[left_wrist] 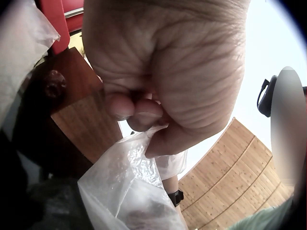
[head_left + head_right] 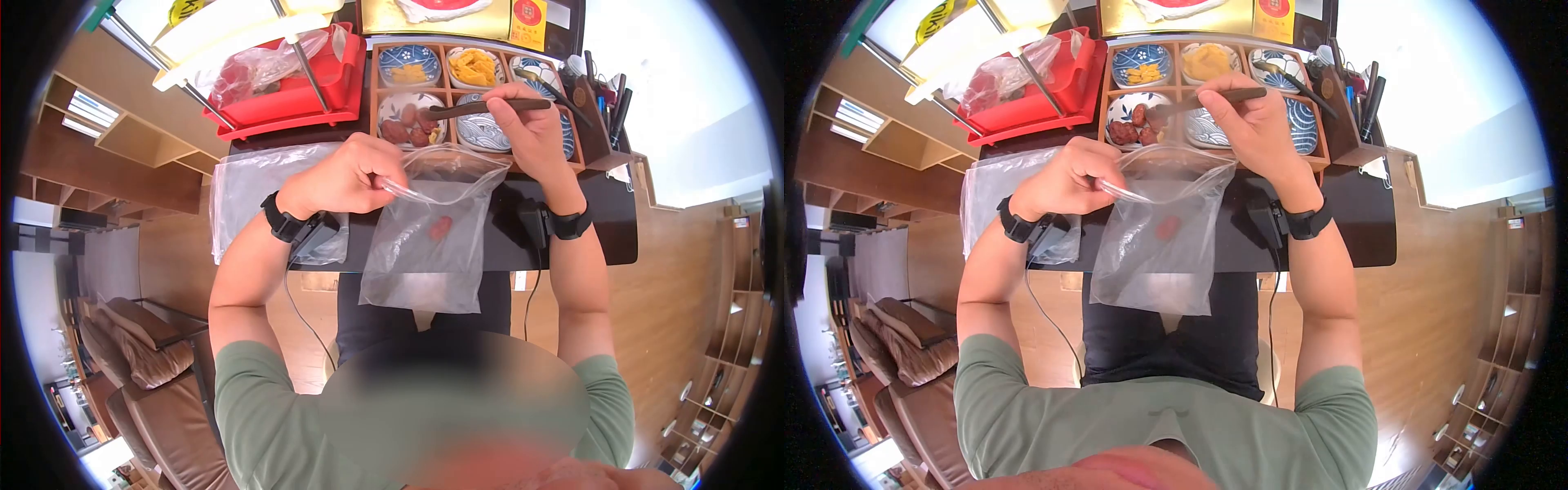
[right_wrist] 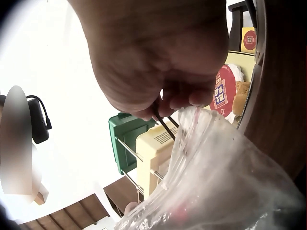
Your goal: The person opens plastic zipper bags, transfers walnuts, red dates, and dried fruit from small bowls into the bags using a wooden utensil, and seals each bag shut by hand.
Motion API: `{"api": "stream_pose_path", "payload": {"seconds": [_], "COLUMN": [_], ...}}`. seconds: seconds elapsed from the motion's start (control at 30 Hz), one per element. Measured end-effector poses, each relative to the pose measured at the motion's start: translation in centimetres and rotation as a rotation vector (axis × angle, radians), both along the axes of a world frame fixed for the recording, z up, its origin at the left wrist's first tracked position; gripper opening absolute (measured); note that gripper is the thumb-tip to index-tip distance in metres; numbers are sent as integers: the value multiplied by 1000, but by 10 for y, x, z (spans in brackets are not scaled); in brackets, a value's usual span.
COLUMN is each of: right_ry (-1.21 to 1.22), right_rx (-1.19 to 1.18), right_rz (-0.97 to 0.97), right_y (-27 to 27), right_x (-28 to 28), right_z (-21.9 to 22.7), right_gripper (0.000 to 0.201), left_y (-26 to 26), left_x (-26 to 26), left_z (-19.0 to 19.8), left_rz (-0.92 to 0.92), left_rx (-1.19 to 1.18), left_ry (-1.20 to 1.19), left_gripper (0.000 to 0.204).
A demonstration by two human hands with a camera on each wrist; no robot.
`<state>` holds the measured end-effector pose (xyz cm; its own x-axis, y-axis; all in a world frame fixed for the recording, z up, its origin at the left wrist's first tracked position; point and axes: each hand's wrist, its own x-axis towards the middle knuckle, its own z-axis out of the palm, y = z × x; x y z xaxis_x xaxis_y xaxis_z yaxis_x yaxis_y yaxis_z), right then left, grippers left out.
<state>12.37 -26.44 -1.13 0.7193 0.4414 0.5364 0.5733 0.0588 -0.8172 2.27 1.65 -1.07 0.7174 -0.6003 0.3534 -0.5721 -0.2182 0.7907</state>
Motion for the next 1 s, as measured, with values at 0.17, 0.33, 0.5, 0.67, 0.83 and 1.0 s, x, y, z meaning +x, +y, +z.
{"api": "stream_pose_path", "payload": {"seconds": [0.17, 0.33, 0.5, 0.67, 0.83, 1.0], "right_ry": [-3, 76, 272, 238, 153, 60], "right_rx": [-42, -41, 38, -6, -41, -98], "right_rz": [-15, 11, 118, 131, 75, 51], "right_y": [4, 4, 14, 23, 25, 28], "right_x": [-4, -7, -15, -19, -17, -17], "right_z": [2, 2, -1, -3, -9, -8], "right_gripper": [15, 14, 12, 14, 15, 15], "left_y": [-1, -1, 0, -1, 0, 0], "left_x": [-1, -1, 0, -1, 0, 0], "left_z": [2, 1, 1, 2, -1, -3], "left_rz": [-4, -4, -7, -8, -17, -11], "left_rx": [-7, 0, 12, 12, 6, -1], "left_ry": [-6, 9, 23, 37, 12, 4], "left_gripper": [17, 16, 16, 16, 16, 16]}}
